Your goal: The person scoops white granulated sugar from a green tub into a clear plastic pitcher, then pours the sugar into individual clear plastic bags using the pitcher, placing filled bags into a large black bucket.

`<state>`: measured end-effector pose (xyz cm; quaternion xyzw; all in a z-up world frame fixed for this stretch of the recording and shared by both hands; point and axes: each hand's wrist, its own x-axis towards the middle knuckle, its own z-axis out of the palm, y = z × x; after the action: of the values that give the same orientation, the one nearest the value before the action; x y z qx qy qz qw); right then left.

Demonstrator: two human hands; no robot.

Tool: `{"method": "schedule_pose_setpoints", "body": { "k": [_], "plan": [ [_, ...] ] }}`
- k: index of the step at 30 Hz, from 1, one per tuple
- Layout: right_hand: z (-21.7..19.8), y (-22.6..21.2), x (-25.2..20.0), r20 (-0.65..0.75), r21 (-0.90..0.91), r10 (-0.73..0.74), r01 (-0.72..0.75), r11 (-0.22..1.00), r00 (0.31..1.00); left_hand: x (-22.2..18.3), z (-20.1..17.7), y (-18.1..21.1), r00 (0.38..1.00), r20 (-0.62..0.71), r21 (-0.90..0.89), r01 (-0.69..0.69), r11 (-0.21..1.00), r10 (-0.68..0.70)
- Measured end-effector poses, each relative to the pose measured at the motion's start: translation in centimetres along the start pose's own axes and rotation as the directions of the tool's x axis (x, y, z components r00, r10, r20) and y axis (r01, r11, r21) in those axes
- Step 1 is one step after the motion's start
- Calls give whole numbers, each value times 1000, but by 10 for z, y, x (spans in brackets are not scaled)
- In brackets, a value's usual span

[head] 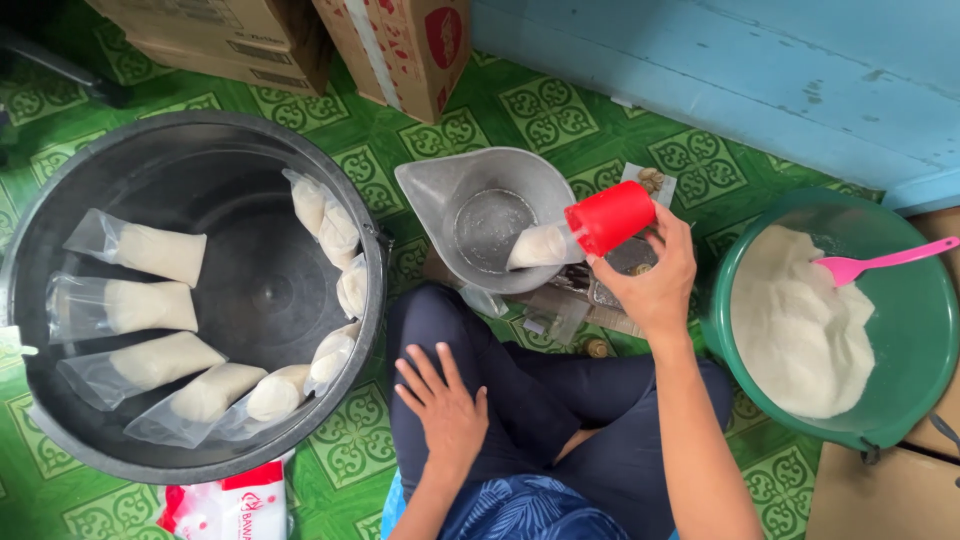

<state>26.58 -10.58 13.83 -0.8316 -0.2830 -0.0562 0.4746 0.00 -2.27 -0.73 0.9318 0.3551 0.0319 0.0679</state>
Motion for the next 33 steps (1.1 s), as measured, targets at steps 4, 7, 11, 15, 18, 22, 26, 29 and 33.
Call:
{"method": "schedule_pose_setpoints", "body": {
  "k": [4,7,11,15,18,22,26,29,33],
  "plan": [
    [3,47,-12,16,242,197,-195,950,980,-8,2,32,991,-6,92,-131,987,132],
    [-5,67,-23,122,514,443,-438,737,888,-22,27,58,947,96,-93,-300,950,308],
    [-36,74,-39,144,652,508,-468,596,849,-49,89,88,743,362,-219,-519,826,563],
    [-89,93,-61,124,729,576,-468,500,808,-55,150,104,742,192,-278,-586,761,642],
    [-125,122,-83,-44,637,656,-485,599,754,-41,162,98,637,417,-30,-703,711,648],
    [-184,195,-126,-204,508,663,-501,701,720,-40,160,104,623,439,-43,-705,707,648],
    [-220,266,-176,-463,287,610,-543,789,642,-45,167,103,671,406,-38,-666,745,621],
    [-221,259,-183,-602,21,395,-481,876,694,-46,164,104,697,359,-23,-658,752,621],
    [-222,258,-188,-378,-432,255,-413,802,890,-50,163,107,754,265,-1,-623,783,601]
  ]
}}
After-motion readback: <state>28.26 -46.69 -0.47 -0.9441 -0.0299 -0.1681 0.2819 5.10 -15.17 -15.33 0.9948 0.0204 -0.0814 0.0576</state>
